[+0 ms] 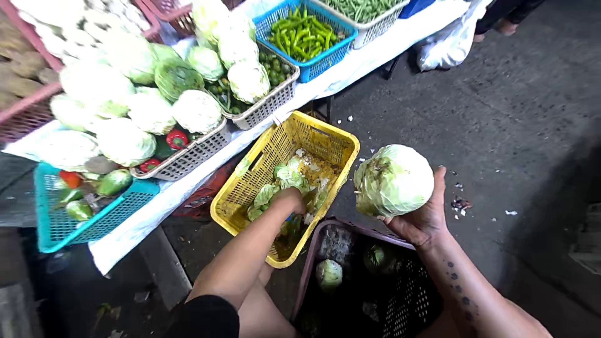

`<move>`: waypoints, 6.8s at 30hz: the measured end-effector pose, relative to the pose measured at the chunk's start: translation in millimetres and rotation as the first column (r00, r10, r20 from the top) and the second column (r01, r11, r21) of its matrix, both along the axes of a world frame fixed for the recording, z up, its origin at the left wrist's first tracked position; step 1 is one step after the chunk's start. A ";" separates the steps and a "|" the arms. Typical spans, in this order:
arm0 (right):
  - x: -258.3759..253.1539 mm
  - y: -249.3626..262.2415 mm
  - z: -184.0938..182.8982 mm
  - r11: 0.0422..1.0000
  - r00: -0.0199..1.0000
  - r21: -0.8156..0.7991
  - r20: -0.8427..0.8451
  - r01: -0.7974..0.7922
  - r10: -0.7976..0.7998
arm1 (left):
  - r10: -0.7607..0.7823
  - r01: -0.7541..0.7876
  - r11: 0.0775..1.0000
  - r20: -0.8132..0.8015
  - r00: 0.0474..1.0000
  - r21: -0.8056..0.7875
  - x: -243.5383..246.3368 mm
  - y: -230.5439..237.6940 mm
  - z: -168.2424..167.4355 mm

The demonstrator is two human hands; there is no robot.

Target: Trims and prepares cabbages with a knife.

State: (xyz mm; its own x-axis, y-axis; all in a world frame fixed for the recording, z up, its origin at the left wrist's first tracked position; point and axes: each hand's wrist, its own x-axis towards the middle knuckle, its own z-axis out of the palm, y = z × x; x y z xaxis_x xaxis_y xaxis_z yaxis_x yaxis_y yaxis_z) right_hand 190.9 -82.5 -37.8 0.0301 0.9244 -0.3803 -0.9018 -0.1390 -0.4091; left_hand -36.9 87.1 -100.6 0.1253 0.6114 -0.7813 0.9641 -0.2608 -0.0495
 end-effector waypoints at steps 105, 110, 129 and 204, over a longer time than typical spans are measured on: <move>-50.1 11.4 -24.8 0.985 0.991 -0.124 -0.038 0.120 -0.125 | -0.561 -0.271 0.622 0.660 0.500 0.735 4.8 -99.5 45.2; -53.4 9.8 -23.5 0.975 0.987 -0.161 -0.033 0.152 -0.159 | -0.444 -0.295 0.664 0.680 0.584 0.687 -4.1 -92.1 26.4; -45.7 17.4 -22.2 0.984 0.995 -0.166 -0.061 0.070 -0.081 | -0.365 -0.299 0.736 0.728 0.580 0.607 5.4 -88.1 46.4; 0.6 9.0 -27.1 0.942 0.714 0.137 0.687 -0.308 0.133 | 0.379 -0.430 0.862 0.905 0.196 -0.268 -8.8 -51.5 95.6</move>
State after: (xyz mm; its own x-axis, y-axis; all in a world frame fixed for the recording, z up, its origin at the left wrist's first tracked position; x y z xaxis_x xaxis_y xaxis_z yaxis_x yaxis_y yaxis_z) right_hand 191.5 -73.4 -64.9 -0.0238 0.9920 -0.1241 -0.3440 -0.1247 -0.9307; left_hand -45.7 35.6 -5.1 0.4503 0.8375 -0.3095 0.3446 0.1568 0.9256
